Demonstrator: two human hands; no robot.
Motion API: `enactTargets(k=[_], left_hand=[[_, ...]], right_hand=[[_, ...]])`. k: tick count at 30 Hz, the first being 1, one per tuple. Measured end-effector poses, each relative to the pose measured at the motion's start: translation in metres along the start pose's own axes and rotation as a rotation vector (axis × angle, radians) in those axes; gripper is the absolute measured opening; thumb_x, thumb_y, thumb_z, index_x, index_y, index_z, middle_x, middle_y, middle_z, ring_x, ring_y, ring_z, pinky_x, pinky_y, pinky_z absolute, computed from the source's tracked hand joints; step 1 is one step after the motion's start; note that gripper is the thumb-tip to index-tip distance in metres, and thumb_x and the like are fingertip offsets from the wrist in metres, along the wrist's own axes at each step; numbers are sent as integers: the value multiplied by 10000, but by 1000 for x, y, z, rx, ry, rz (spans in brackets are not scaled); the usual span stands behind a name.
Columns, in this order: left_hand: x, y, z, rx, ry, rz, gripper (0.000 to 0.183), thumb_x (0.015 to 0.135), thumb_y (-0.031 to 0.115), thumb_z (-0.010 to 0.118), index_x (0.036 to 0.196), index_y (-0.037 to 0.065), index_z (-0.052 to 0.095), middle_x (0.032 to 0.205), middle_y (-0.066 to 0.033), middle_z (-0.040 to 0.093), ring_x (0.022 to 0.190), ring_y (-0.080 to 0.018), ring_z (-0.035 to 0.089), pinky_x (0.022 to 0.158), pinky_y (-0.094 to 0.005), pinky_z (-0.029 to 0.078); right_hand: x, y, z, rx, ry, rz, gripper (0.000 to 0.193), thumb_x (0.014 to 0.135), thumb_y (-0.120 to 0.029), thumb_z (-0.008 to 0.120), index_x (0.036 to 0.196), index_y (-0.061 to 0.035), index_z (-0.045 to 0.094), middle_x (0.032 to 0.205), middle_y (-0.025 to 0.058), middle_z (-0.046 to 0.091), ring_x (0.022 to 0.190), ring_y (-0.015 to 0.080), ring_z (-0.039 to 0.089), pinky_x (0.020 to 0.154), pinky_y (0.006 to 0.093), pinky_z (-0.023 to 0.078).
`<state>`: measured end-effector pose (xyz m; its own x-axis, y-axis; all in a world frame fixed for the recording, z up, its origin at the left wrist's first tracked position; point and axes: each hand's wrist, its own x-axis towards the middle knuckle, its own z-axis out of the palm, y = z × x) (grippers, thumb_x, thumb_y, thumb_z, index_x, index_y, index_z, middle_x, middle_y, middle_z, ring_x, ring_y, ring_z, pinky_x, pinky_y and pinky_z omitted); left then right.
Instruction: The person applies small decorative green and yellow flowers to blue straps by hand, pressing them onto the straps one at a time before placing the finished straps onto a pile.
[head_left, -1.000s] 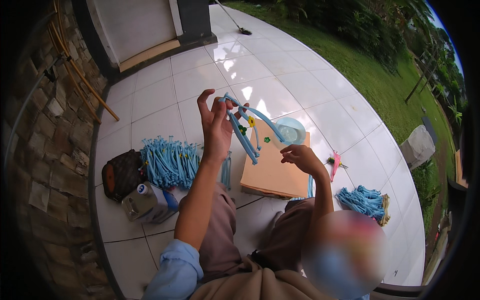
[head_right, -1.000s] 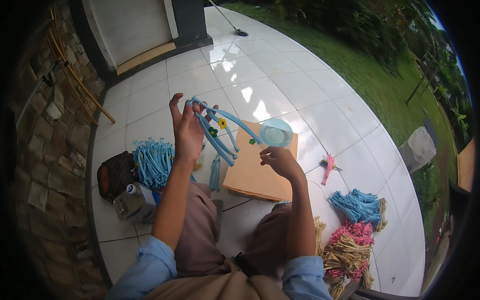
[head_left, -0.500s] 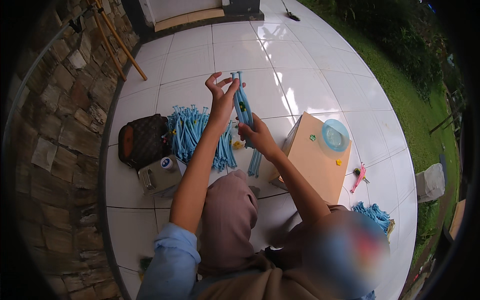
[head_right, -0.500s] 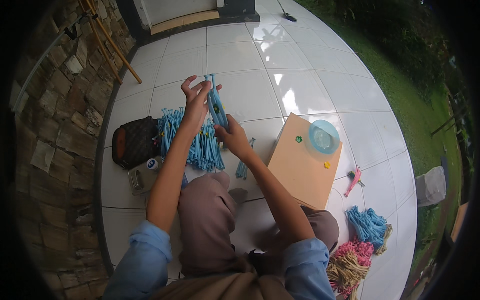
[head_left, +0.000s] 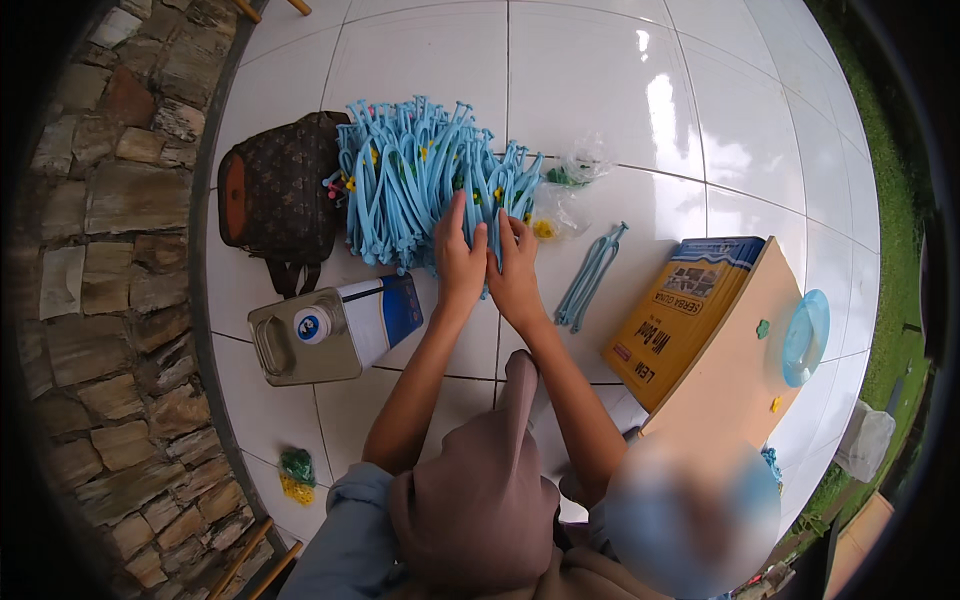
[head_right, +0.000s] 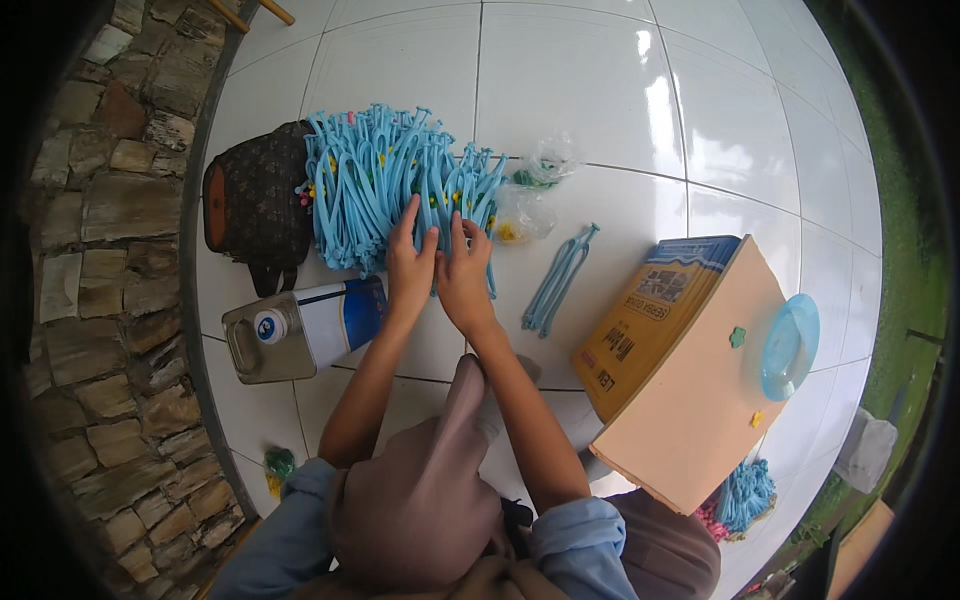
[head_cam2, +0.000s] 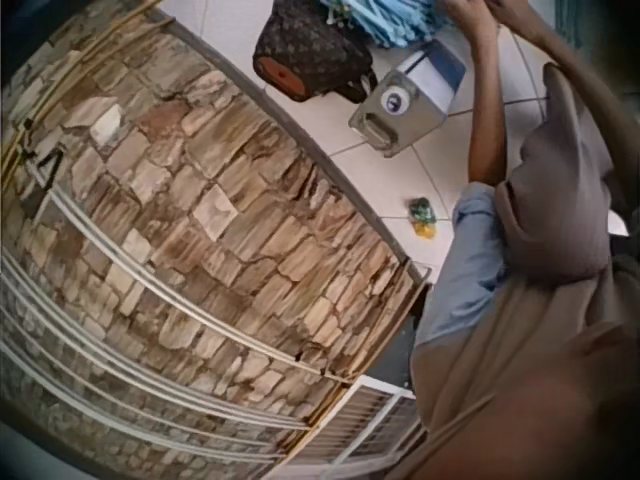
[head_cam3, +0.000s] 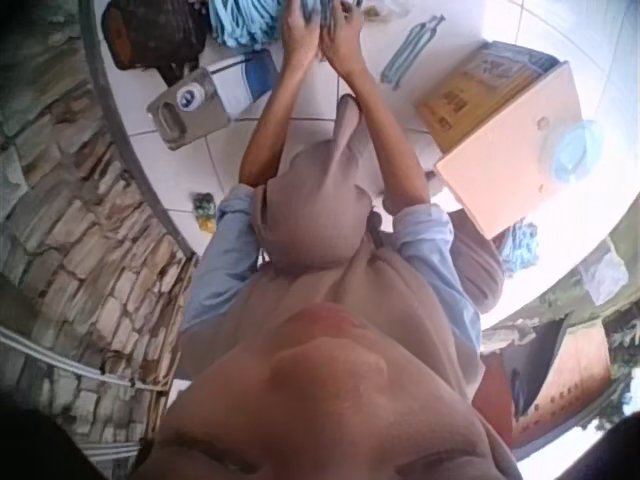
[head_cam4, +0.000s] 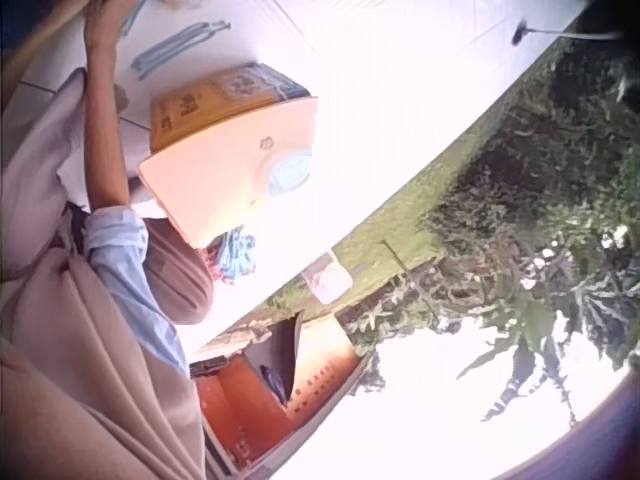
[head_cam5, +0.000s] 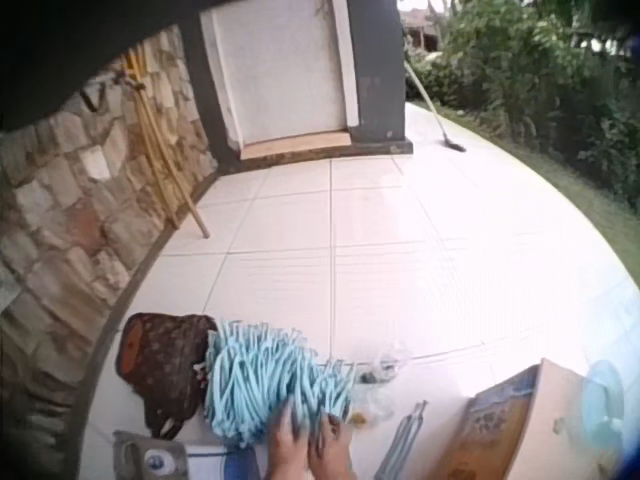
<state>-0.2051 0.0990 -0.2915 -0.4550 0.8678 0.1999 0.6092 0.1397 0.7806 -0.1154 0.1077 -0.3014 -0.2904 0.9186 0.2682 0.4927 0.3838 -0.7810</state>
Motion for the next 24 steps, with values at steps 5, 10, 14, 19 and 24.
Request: enactTargets(k=[5,10,14,19,24], left_hand=[[-12,39,13,-132,-170,150,331,823,-15,475,1152,17,483,1162,-159,443,1047,-304,471,889,-370,379],[-52,26,99,-289,-538,98,392,811,-46,462,1195,22,429,1131,-159,425,981,-316,513,821,-374,449],[-71,17,123,-251,-574,-64,505,786,-80,485,1267,38,390,1138,-136,442,907,-219,521,783,-300,484],[-64,8,129,-658,-670,-462,463,774,-69,541,1221,27,469,1048,-83,556,895,-137,532,776,-273,474],[-48,60,99,-812,-599,-422,385,799,-42,543,1178,18,511,1039,-72,573,904,-123,543,745,-246,472]], right_hand=[[-14,19,-61,222,67,443,387,810,-26,527,1190,0,456,1108,179,416,1033,290,414,861,363,371],[-60,85,-61,-77,365,837,317,819,-51,530,1121,-3,449,1022,119,454,1009,252,405,827,334,372],[-66,94,-53,-58,240,806,435,782,-26,540,1196,1,407,994,118,475,992,269,394,885,385,317],[-59,89,-59,66,276,853,448,795,-2,505,1233,-12,412,1032,123,520,969,257,464,864,367,354],[-35,40,-91,489,455,862,374,823,13,475,1190,-53,488,1066,112,519,925,197,542,761,307,448]])
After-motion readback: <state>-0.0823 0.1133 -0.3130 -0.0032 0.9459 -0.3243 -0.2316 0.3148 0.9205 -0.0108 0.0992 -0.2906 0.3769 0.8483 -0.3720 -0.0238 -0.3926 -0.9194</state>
